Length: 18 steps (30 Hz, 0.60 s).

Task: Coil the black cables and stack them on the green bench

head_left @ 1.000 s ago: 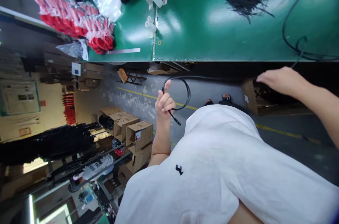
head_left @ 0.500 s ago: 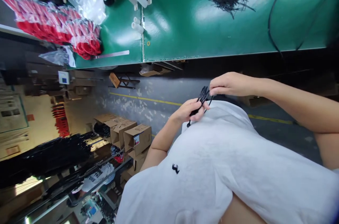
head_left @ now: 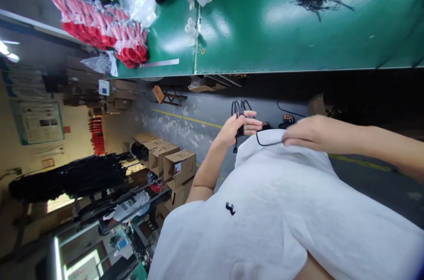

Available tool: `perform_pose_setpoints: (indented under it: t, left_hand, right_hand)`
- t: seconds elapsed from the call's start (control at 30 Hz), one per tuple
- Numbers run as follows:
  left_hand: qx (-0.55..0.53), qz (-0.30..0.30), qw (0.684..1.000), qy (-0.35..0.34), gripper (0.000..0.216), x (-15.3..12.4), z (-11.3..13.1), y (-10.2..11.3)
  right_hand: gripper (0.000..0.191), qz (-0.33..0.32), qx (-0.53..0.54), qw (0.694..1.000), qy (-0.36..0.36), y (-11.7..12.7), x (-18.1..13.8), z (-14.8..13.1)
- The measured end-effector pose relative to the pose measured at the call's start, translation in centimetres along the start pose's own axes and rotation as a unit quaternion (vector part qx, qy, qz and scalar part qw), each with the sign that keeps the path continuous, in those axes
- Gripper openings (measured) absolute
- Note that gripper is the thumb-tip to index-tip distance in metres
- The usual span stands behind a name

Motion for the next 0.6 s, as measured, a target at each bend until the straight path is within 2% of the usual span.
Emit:
perform_pose_setpoints:
  t: [0.07, 0.17, 0.3, 0.4, 0.47, 0.53, 0.6]
  left_hand:
    - [0.029, -0.070, 0.997, 0.034, 0.048, 0.6, -1.8, -1.8]
    - [0.048, -0.156, 0.986, 0.042, 0.054, 0.5, -2.7, -3.8]
    - [0.035, -0.197, 0.979, 0.048, 0.052, 0.7, -2.8, -5.1]
    - [0.009, -0.192, 0.979, 0.068, 0.042, 0.6, -3.1, -5.1]
    - [-0.025, -0.173, 0.982, 0.073, 0.032, 0.1, -2.6, -4.4]
    - [-0.078, -0.109, 0.991, 0.028, 0.028, -0.7, -0.7, -2.6]
    - [-0.132, -0.013, 0.989, -0.061, 0.030, -2.1, 2.3, 0.2]
  right_hand:
    - [0.048, 0.049, -0.017, 0.999, -0.005, 1.9, 2.1, -0.9]
    - [0.043, 0.087, -0.011, 0.996, -0.008, 3.3, 3.4, 0.2]
    - [0.041, 0.115, 0.033, 0.993, -0.014, 3.5, 3.5, 1.4]
    - [0.041, 0.128, 0.058, 0.989, -0.036, 3.7, 3.3, 3.2]
    - [0.043, 0.135, 0.076, 0.986, -0.068, 3.6, 2.3, 6.1]
    - [0.045, 0.162, 0.080, 0.974, -0.137, 2.9, -0.1, 10.6]
    - [0.046, 0.196, 0.055, 0.952, -0.228, 1.6, -3.9, 15.2]
Point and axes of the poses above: each hand's wrist, its own x-axis towards the middle knuckle, its own y-axis out of the back of the hand, z = x × y, the point moved 5 cm from there along x, towards the middle knuckle, and after that the axes turned 1 degree about -y, right-handed, at the moved point
